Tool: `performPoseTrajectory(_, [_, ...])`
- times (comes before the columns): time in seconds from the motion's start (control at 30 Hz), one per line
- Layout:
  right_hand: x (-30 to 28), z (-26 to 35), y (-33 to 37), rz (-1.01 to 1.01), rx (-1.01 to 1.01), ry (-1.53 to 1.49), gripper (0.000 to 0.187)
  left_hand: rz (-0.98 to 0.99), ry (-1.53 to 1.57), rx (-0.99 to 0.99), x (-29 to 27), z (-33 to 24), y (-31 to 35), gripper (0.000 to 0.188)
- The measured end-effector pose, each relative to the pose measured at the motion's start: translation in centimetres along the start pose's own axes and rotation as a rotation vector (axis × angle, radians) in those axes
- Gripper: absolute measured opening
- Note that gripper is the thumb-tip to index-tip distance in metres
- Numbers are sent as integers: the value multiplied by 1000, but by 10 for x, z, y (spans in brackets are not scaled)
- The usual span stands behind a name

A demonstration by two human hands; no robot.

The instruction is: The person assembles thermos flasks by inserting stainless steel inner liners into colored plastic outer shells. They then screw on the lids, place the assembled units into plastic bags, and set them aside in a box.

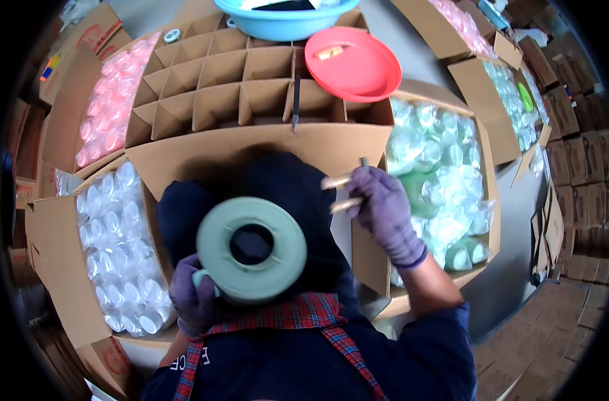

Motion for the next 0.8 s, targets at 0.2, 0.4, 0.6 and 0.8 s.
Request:
performPoseTrajectory(0.2, [-34,-44,-80,-469,-369,563,17,74,188,-244,-10,18,-22,45])
performPoseTrajectory(0.4, [-59,-163,-179,9,-274,1072,38,292,-259,519,-57,22,-21,43])
performPoseTrajectory(0.6, [63,21,-35,339,-460,256,60,-168,-551,906,-40,22,-26,14])
performPoseTrajectory(0.8, [62,64,36,-417,416,-403,75,-268,199,623,-4,-10,-25,44])
Point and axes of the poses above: each hand's wrist, its own y-axis away from the middle knuckle, its own x-axis out of the palm, z = x × y, the point moved 3 cm from there along -y, towards the middle knuckle, and after that the axes turned 11 degrees about -x, right-handed, at the moved point
